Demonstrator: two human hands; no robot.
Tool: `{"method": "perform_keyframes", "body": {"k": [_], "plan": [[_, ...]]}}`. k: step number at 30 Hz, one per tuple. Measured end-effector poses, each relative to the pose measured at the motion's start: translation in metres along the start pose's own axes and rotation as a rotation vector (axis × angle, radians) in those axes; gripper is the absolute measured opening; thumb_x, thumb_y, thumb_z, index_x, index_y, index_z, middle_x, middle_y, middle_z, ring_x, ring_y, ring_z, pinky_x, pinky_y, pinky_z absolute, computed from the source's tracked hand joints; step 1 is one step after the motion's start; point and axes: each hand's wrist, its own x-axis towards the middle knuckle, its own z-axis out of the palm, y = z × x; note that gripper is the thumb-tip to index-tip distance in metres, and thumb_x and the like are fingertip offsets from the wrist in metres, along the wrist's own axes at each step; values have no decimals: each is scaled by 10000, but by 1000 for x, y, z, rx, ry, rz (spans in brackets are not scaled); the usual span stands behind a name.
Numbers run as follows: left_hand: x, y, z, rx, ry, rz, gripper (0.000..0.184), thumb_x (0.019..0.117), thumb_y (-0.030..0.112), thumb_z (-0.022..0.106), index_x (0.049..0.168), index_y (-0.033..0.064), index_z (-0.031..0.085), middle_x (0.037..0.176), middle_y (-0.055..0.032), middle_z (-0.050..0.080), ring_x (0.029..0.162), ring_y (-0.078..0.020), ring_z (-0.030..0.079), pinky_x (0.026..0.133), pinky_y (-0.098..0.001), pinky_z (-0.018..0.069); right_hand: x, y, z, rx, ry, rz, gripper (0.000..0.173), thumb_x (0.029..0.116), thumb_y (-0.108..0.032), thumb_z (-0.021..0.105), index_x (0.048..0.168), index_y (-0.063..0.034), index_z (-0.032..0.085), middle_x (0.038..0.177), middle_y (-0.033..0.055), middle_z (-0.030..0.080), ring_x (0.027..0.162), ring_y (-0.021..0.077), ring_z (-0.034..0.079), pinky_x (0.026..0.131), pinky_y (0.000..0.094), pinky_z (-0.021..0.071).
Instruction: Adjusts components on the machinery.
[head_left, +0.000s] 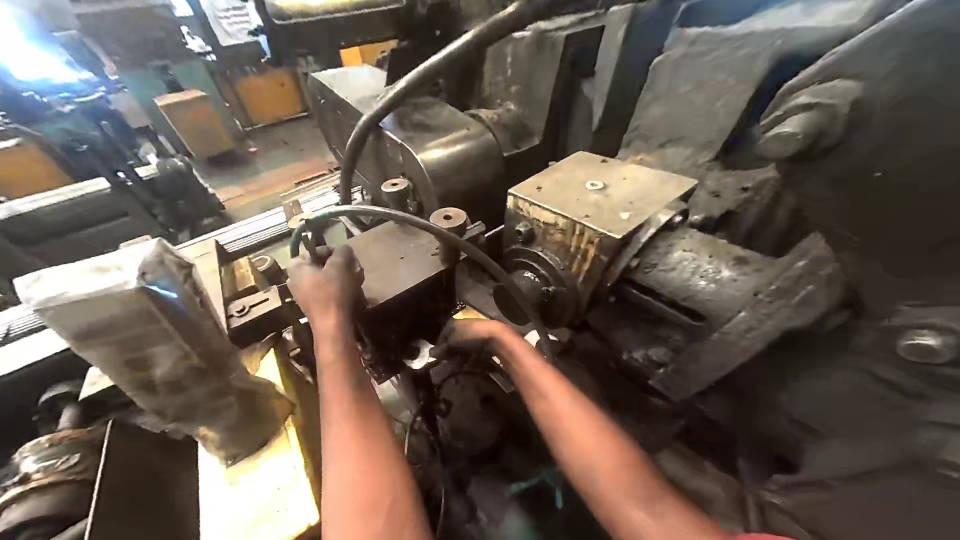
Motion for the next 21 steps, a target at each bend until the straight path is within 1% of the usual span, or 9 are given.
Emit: {"method": "perform_keyframes", "body": {"k": [4, 7, 12, 13, 15, 17, 19, 20, 21], "plan": [[0, -2, 2, -46, 17, 10, 88, 903, 89, 643, 847, 91, 576, 655, 40, 537, 537, -74, 543, 568, -295, 508, -2, 8, 4, -21, 30, 43, 320, 1062, -310, 556, 911, -45, 651, 661, -11, 510, 508, 67, 410, 493, 254, 363], [2, -6, 5, -86, 52, 55, 162, 857, 57, 641, 788, 137, 518, 610, 60, 518, 500, -61, 534, 531, -273, 500, 9, 13, 14, 106, 71, 51, 304, 1062, -288, 556, 897, -45, 632, 663, -16, 482, 515, 67, 399, 498, 251, 363], [2, -2, 6, -21, 67, 10, 108, 872, 76, 661, 830, 114, 569, 664, 41, 541, 551, -75, 552, 580, -296, 512, 26, -4, 9, 158, 57, 42, 222, 1032, -260, 601, 952, -54, 624, 683, -6, 524, 516, 77, 456, 486, 251, 413], [1, -2, 6, -33, 73, 10, 120, 870, 70, 658, 820, 117, 560, 655, 43, 539, 541, -72, 549, 570, -290, 508, 24, -2, 18, 192, 89, 38, 234, 1040, -264, 587, 981, -41, 630, 704, 7, 543, 533, 88, 476, 498, 263, 430], [2, -3, 8, -83, 86, 22, 161, 865, 40, 664, 813, 123, 536, 633, 53, 532, 508, -55, 541, 532, -258, 508, 17, -7, 63, 437, 217, 27, 310, 1086, -259, 518, 1135, 30, 619, 818, 86, 590, 633, 145, 541, 595, 321, 491], [2, -2, 10, -97, 91, 23, 155, 866, 36, 681, 833, 110, 548, 648, 46, 544, 518, -54, 553, 536, -253, 520, 27, -26, 125, 771, 445, 9, 286, 1113, -253, 436, 1132, -4, 575, 801, 52, 548, 633, 115, 527, 592, 285, 481], [0, -4, 5, -40, 55, 7, 95, 898, 99, 686, 909, 79, 594, 734, 12, 584, 605, -89, 588, 619, -317, 541, 37, -40, 152, 923, 589, 7, 332, 1103, -196, 454, 1193, 67, 635, 1016, 210, 670, 890, 265, 646, 853, 441, 527], [-1, -6, 2, -33, 41, 7, 100, 911, 122, 683, 946, 65, 608, 782, -12, 592, 652, -115, 597, 661, -356, 545, 34, -36, 155, 906, 558, -7, 352, 1109, -218, 447, 1210, 63, 633, 1043, 216, 668, 916, 273, 643, 879, 454, 521], [-1, -7, 1, -32, 48, 14, 98, 911, 129, 681, 933, 75, 602, 778, -6, 587, 652, -112, 594, 663, -356, 541, 24, -27, 153, 846, 485, -21, 366, 1115, -267, 438, 1185, 39, 626, 952, 149, 632, 808, 208, 599, 778, 398, 517]]}}
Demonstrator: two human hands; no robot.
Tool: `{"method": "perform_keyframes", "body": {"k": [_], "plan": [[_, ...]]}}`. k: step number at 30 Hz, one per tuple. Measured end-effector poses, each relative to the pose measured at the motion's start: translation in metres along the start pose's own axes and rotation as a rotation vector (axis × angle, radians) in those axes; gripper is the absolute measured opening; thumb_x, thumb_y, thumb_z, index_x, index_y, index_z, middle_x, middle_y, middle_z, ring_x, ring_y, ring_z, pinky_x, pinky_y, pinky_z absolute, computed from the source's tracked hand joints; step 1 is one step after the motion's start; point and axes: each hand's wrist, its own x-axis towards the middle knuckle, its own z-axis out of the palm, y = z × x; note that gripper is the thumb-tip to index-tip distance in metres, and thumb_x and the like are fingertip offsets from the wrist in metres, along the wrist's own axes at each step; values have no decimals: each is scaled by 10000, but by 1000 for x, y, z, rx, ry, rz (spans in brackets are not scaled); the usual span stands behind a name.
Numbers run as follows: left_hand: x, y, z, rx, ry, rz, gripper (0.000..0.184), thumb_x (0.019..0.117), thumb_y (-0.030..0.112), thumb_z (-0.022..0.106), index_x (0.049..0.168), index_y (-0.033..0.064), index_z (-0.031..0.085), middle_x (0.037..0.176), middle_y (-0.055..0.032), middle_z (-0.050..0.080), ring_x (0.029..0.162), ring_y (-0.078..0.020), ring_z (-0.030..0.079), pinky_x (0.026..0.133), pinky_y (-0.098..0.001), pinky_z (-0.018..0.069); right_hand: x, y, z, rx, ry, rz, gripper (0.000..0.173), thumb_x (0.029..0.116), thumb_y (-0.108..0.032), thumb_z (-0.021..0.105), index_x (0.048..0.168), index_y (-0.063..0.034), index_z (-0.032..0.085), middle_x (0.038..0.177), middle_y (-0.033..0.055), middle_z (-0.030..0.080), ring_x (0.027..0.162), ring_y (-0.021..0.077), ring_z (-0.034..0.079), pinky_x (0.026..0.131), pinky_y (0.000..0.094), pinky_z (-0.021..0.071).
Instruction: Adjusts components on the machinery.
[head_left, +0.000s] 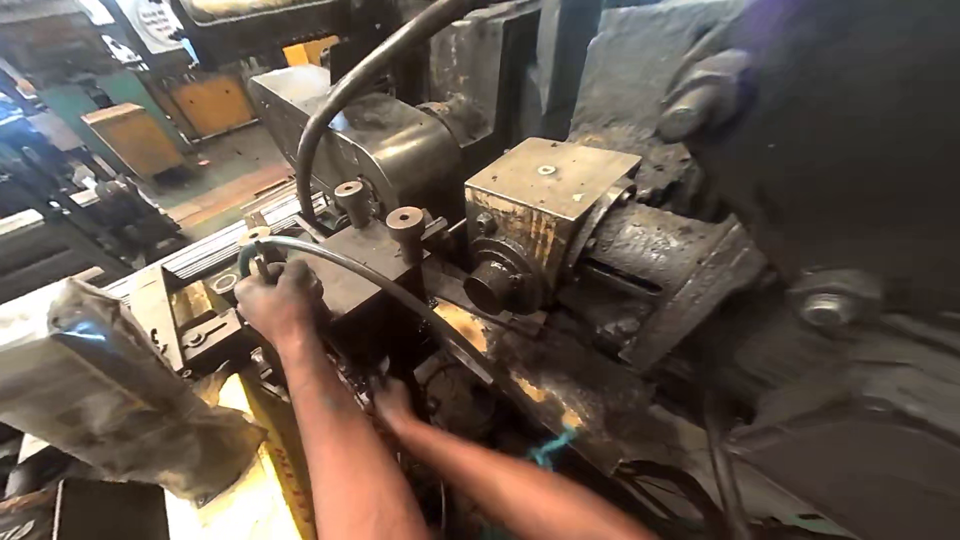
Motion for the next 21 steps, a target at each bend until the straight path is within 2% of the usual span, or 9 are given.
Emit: {"method": "perform_keyframes", "body": {"k": [2, 4, 5, 8, 10, 12, 15, 17, 21], "plan": [[2, 2, 3, -31, 30, 9, 114, 895, 88, 686, 891, 101, 573, 721, 26, 568, 594, -82, 582, 615, -307, 542, -13, -2, -44, -230, -186, -20, 368, 1115, -332, 419, 1098, -11, 600, 774, 28, 529, 603, 89, 492, 568, 266, 446], [3, 3, 8, -77, 37, 20, 152, 867, 45, 675, 856, 121, 544, 680, 46, 550, 551, -64, 566, 572, -279, 537, -10, -26, -96, -484, -256, -54, 381, 1097, -293, 481, 1182, 43, 639, 937, 148, 640, 768, 202, 591, 740, 389, 511], [1, 1, 8, -82, 28, 23, 151, 870, 42, 666, 874, 120, 537, 692, 50, 548, 555, -57, 567, 573, -271, 542, -2, -39, -115, -558, -229, -61, 378, 1084, -288, 510, 1146, 57, 651, 932, 172, 652, 779, 240, 614, 753, 438, 523], [-1, 1, 7, -79, 21, 21, 109, 900, 80, 663, 972, 78, 581, 770, 17, 585, 622, -84, 600, 628, -305, 556, 29, -78, -149, -682, -192, 64, 315, 1073, -295, 512, 938, -26, 606, 676, 21, 531, 496, 93, 457, 476, 278, 413], [-2, 0, 4, -94, -11, 38, 133, 921, 82, 647, 1025, 56, 568, 824, -2, 579, 670, -98, 602, 669, -324, 563, 48, -92, -154, -666, -193, 191, 290, 1053, -288, 540, 888, -56, 595, 636, 6, 482, 462, 92, 398, 444, 270, 366], [0, 1, 4, -76, 1, 63, 95, 918, 79, 658, 975, 68, 583, 781, 19, 576, 644, -72, 596, 649, -297, 556, 68, -94, -159, -569, -218, 289, 302, 1036, -332, 552, 850, -96, 581, 571, -13, 461, 399, 74, 372, 384, 239, 342], [-1, 1, 5, -67, 10, 71, 105, 901, 64, 661, 923, 98, 563, 725, 49, 558, 591, -49, 580, 603, -266, 542, 104, -78, -179, -419, -414, 397, 307, 996, -418, 602, 917, -120, 603, 579, -10, 508, 408, 74, 435, 386, 244, 393], [2, 0, 5, -98, 9, 77, 139, 894, 45, 661, 916, 106, 538, 710, 51, 552, 578, -54, 583, 590, -268, 547, 92, -84, -168, -454, -349, 377, 283, 986, -404, 623, 948, -124, 624, 594, -10, 523, 406, 62, 414, 385, 226, 371], [-1, 0, 5, -126, -3, 77, 152, 890, 27, 645, 876, 123, 529, 668, 66, 545, 547, -43, 577, 565, -250, 545, 76, -98, -151, -495, -294, 355, 246, 1021, -321, 581, 882, -119, 570, 553, -28, 435, 368, 43, 322, 350, 196, 295]]}}
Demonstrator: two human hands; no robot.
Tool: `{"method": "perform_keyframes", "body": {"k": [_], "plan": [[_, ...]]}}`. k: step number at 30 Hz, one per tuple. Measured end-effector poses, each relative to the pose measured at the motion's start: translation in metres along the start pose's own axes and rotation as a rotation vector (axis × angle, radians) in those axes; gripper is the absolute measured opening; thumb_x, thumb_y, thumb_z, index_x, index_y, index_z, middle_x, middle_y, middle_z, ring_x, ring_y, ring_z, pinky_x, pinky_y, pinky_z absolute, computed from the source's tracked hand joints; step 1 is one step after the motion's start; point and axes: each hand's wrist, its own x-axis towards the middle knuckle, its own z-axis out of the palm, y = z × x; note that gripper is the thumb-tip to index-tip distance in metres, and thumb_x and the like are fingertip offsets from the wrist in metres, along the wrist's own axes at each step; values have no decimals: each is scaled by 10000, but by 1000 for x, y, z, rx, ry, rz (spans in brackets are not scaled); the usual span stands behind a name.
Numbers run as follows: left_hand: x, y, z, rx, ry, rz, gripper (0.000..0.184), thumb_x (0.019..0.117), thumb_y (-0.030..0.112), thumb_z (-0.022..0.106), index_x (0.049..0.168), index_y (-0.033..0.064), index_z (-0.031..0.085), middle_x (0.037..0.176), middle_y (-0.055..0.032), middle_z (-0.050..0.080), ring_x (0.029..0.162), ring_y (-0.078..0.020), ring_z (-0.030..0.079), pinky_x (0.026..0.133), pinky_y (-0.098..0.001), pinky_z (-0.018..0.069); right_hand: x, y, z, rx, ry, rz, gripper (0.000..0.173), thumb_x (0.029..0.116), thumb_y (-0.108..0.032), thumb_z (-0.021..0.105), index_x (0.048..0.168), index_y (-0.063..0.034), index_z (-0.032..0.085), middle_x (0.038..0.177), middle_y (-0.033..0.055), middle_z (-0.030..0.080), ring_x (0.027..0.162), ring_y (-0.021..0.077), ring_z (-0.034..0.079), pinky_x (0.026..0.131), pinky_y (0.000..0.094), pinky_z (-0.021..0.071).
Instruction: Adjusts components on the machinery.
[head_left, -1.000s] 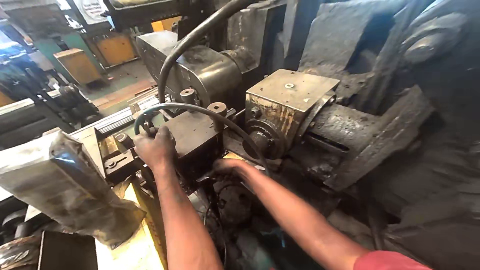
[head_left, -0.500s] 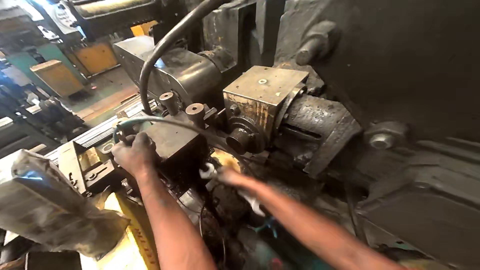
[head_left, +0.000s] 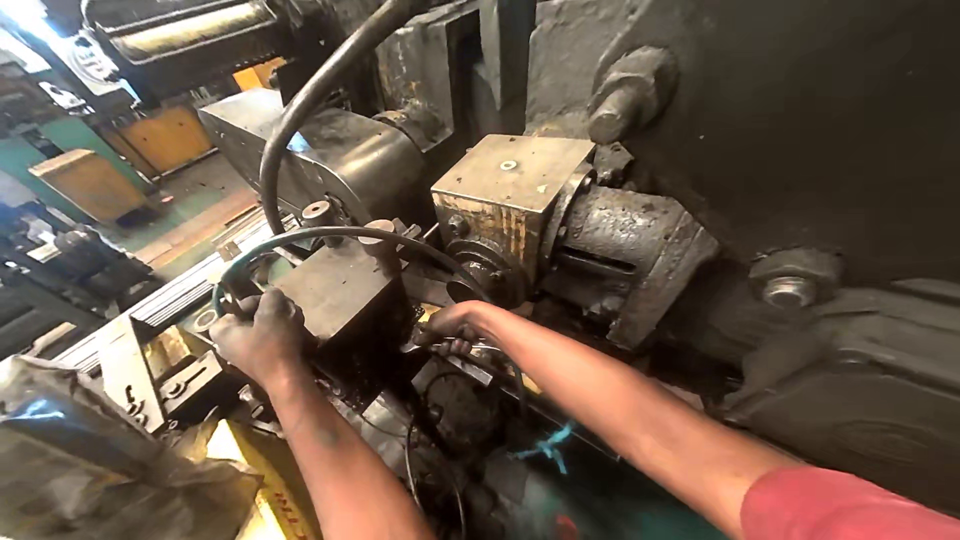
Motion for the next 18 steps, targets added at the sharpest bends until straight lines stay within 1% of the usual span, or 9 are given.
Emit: {"method": "perform_keyframes", "body": {"k": [2, 4, 7, 10, 11, 13, 15, 17, 18], "plan": [[-2, 1, 2, -1, 17, 15, 184, 878, 17, 644, 814, 142, 525, 618, 82, 531, 508, -31, 556, 527, -236, 521, -3, 0, -1, 4, -14, -19, 225, 1026, -334, 586, 948, -123, 596, 578, -33, 459, 380, 31, 320, 358, 188, 288], [-3, 1, 4, -28, 33, 20, 208, 877, -3, 629, 797, 148, 511, 595, 83, 519, 481, -32, 538, 496, -233, 506, -6, 10, 20, 151, 29, -79, 226, 1046, -309, 552, 973, -102, 605, 591, -33, 474, 402, 35, 339, 381, 197, 306], [-3, 0, 5, -55, 22, 31, 201, 899, -9, 624, 805, 140, 527, 592, 88, 534, 482, -25, 547, 495, -227, 515, 0, 15, 115, 656, 241, -217, 319, 1118, -333, 413, 1054, -56, 557, 689, -10, 461, 509, 77, 414, 484, 247, 396], [-3, 1, -1, -15, 6, 16, 166, 932, 29, 639, 831, 126, 548, 623, 80, 552, 511, -31, 562, 540, -239, 528, 14, -17, 180, 893, 474, -221, 378, 1127, -269, 378, 1193, 32, 598, 909, 178, 594, 743, 255, 575, 707, 431, 507], [-2, 1, -2, -13, 11, 21, 165, 931, 27, 637, 822, 122, 557, 618, 79, 557, 507, -31, 564, 539, -237, 530, 16, -13, 182, 886, 452, -240, 399, 1133, -297, 353, 1164, 22, 589, 872, 149, 568, 702, 230, 549, 669, 409, 493], [-4, -1, -1, -19, 18, 25, 178, 916, 13, 635, 797, 122, 560, 604, 76, 556, 498, -29, 562, 530, -230, 529, 4, 21, 166, 735, 293, -289, 403, 1137, -357, 326, 1058, -28, 545, 716, 15, 443, 536, 111, 424, 510, 284, 404], [-3, 0, 0, -5, 26, 13, 159, 920, 25, 641, 813, 114, 563, 610, 73, 556, 498, -29, 561, 527, -228, 524, -20, 54, 132, 434, 174, -299, 367, 1121, -363, 378, 1075, -45, 555, 670, -15, 436, 484, 76, 396, 464, 242, 372], [-4, 0, 3, 4, 34, -12, 106, 926, 42, 640, 875, 96, 564, 638, 63, 555, 510, -36, 562, 534, -236, 529, -34, 61, 89, 122, 147, -279, 381, 1108, -341, 442, 1247, -4, 552, 810, 66, 536, 612, 134, 491, 585, 310, 452], [-5, -1, 2, 7, 36, -21, 66, 933, 53, 645, 931, 66, 580, 670, 44, 560, 533, -52, 567, 554, -254, 534, -30, 56, 71, 38, 163, -255, 383, 1094, -322, 487, 1253, 18, 560, 844, 102, 581, 634, 163, 534, 614, 347, 488]]}}
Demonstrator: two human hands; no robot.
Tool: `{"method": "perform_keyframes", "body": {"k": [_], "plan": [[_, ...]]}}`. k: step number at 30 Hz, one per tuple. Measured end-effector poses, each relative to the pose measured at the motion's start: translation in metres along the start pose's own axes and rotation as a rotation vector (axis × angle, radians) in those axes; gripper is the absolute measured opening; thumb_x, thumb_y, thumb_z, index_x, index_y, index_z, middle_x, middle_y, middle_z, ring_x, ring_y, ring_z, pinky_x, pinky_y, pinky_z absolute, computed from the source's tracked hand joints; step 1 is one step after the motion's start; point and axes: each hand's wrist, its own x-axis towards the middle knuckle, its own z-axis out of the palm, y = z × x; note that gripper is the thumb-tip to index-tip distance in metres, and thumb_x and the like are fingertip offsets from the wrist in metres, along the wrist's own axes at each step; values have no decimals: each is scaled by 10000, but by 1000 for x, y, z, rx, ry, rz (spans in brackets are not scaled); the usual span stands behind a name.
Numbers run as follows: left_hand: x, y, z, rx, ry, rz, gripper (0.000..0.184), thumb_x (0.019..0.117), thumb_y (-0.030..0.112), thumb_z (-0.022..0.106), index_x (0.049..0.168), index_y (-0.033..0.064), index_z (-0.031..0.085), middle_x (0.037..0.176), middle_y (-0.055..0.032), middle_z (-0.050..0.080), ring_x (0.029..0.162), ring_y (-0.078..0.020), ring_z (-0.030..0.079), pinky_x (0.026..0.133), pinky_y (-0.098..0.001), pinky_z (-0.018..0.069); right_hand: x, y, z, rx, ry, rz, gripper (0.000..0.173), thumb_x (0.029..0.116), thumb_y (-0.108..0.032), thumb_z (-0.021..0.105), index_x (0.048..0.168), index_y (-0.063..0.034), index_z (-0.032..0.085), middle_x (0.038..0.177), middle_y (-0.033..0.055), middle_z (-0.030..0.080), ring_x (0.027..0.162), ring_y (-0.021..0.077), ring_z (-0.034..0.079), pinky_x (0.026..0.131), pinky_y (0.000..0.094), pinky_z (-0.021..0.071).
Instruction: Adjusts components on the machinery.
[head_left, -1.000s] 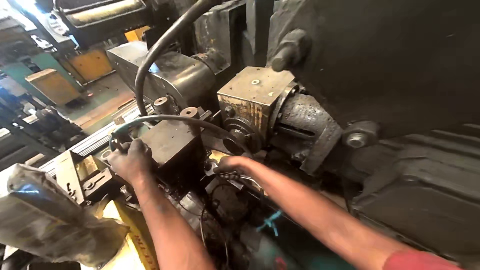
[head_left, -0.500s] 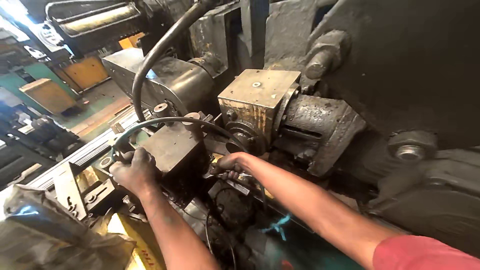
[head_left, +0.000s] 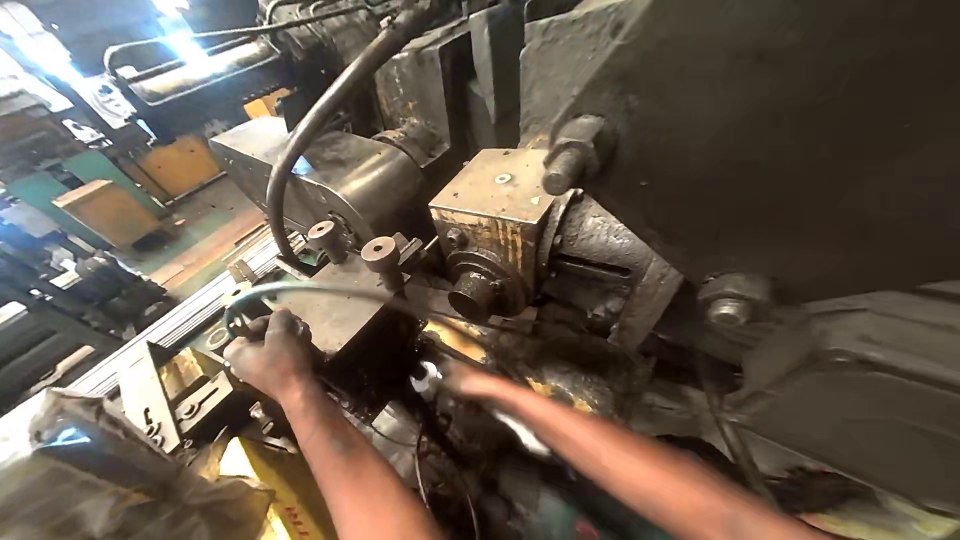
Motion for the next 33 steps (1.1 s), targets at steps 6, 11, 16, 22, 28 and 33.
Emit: {"method": "perform_keyframes", "body": {"k": [6, 11, 16, 22, 28, 33], "plan": [[1, -1, -3, -51, -26, 50, 118, 916, 7, 631, 926, 72, 533, 668, 44, 535, 528, -43, 556, 533, -237, 526, 66, -29, -63, 17, -83, 170, 201, 1000, -269, 596, 1016, -69, 604, 664, 28, 512, 466, 111, 452, 435, 284, 414], [-2, 4, -2, -53, -53, 58, 184, 925, -4, 608, 813, 117, 526, 578, 83, 509, 466, -15, 528, 480, -201, 501, 31, -50, -47, 56, -90, 255, 201, 1051, -295, 551, 984, -108, 586, 623, -16, 468, 426, 45, 352, 398, 195, 331], [1, -1, -2, -62, -45, 66, 220, 918, 2, 617, 773, 133, 516, 557, 81, 506, 451, -26, 523, 459, -215, 489, 47, -39, -50, 168, -176, 203, 181, 1041, -264, 550, 969, -99, 572, 609, -4, 486, 389, 55, 361, 361, 204, 333], [1, -1, 2, -157, -41, 83, 254, 942, -40, 576, 769, 132, 507, 555, 91, 511, 439, -18, 513, 454, -190, 486, 36, -40, 70, 713, 273, 34, 306, 1124, -289, 401, 1100, -20, 544, 703, 14, 485, 513, 109, 446, 484, 276, 420], [-4, -2, -6, -33, -39, 63, 187, 971, 60, 608, 803, 113, 542, 605, 85, 524, 482, -14, 531, 508, -203, 504, 18, -19, 95, 487, 223, -25, 359, 1124, -292, 393, 1266, 2, 543, 892, 108, 569, 697, 189, 543, 651, 369, 488], [-1, 0, -2, -9, -14, 43, 145, 951, 48, 641, 828, 75, 570, 609, 63, 522, 492, -26, 521, 516, -226, 492, 1, -5, 3, 69, 45, -44, 391, 1100, -361, 454, 1140, -1, 602, 768, 51, 557, 568, 118, 496, 556, 300, 454]]}}
